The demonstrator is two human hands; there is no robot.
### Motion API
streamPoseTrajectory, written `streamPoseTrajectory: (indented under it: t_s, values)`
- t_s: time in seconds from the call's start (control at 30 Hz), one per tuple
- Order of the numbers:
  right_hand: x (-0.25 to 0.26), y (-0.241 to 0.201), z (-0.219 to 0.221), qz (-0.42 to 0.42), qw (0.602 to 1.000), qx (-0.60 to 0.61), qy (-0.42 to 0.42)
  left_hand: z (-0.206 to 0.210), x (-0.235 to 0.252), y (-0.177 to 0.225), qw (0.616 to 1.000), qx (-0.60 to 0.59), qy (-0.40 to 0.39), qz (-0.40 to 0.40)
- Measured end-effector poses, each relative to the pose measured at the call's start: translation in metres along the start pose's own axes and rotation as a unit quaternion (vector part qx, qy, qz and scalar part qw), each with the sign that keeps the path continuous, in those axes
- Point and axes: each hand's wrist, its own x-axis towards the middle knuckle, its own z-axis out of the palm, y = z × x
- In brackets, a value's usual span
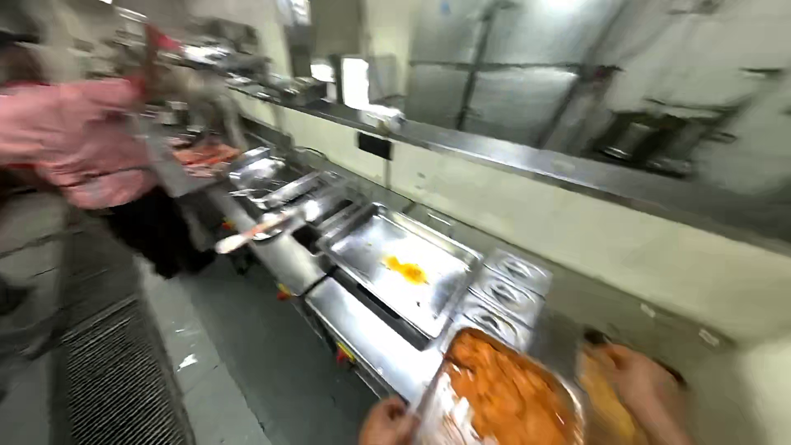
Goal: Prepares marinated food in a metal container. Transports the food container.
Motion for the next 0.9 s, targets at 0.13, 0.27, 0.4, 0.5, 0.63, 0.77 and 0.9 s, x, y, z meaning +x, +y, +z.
streamPoseTrajectory:
  t_s: [0.13, 0.27, 0.4, 0.5, 0.63, 0.77, 0.9]
  values:
    - [-0.079, -0.083, 0.001, -0.036, 0.988, 0.011, -0.150, -0.001, 0.000, 0.007, 0.999, -0.041, -0.013, 0.008]
    - [-0.127, -0.121, 0.047, -0.029, 0.977, -0.001, -0.209, -0.001, 0.002, 0.009, 0.999, -0.033, -0.025, 0.010]
    - [-0.133, -0.157, 0.101, -0.041, 0.986, -0.008, -0.161, -0.002, 0.006, 0.007, 0.999, -0.010, -0.033, 0.008]
    - [-0.125, -0.172, 0.144, -0.039, 0.986, -0.048, -0.154, -0.003, 0.007, 0.006, 0.999, -0.001, -0.036, 0.011]
    - [-0.140, -0.175, 0.164, -0.053, 0.981, -0.104, -0.156, -0.002, 0.007, 0.007, 0.999, -0.012, -0.028, 0.014]
    - [-0.173, -0.168, 0.147, -0.093, 0.958, -0.130, -0.240, 0.000, 0.010, 0.003, 0.999, -0.016, -0.035, 0.013]
    - [-0.169, -0.130, 0.118, -0.082, 0.928, 0.075, -0.357, 0.000, 0.011, 0.001, 0.999, -0.022, -0.035, 0.012]
